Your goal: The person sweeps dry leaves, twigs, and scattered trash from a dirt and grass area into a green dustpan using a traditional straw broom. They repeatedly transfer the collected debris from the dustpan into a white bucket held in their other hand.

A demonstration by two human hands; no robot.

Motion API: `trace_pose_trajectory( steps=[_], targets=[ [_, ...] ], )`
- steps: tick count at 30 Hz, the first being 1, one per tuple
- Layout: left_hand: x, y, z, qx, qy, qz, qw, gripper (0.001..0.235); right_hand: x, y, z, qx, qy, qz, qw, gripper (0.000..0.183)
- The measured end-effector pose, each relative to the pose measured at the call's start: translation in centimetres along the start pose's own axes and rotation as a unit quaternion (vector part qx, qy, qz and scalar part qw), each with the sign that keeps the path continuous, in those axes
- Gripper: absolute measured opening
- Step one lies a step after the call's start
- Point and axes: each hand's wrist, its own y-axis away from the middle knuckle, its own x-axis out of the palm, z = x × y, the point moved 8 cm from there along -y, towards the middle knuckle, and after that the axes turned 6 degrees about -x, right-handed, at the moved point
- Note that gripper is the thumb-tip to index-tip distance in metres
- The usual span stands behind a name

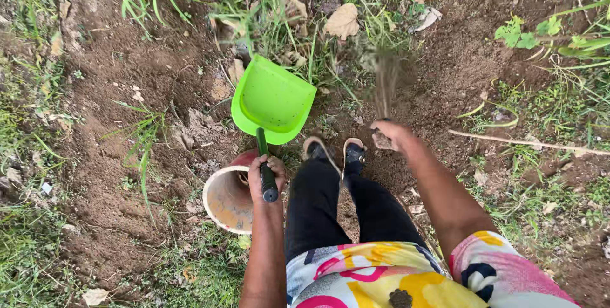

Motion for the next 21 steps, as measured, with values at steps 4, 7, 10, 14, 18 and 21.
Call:
trace_pose_trajectory(
  steps=[4,7,10,14,18,21],
  targets=[
    [1.2,-2.3,-1.6,-0.011,-0.026,0.026,0.999,0.013,2.7,4.3,2.9,-0.035,0.169,0.05,0.984,0.083],
    [1.4,-3.7,-3.2,-0.003,-0.006,0.026,1.0,0.013,2.8,11.7,6.2,-0.073,0.195,0.118,0.971,0.112],
    [2.1,-5.4,-4.9,-0.034,-0.008,-0.007,0.999,0.015,0.1,16.8,10.1,-0.07,0.23,0.075,0.968,0.117],
    [0.4,-5.7,-6.1,-0.074,-0.099,-0.131,0.984,0.019,-5.9,18.0,15.7,-0.119,0.154,0.003,0.981,0.106],
    [-0.2,-5.9,-5.8,-0.14,-0.155,-0.173,0.962,0.016,-12.4,11.8,19.3,-0.074,0.006,-0.133,0.988,0.065],
    [0.3,-6.0,-4.9,-0.115,-0.307,-0.125,0.936,0.021,-12.0,5.1,19.8,-0.008,-0.012,-0.157,0.987,0.028]
  ],
)
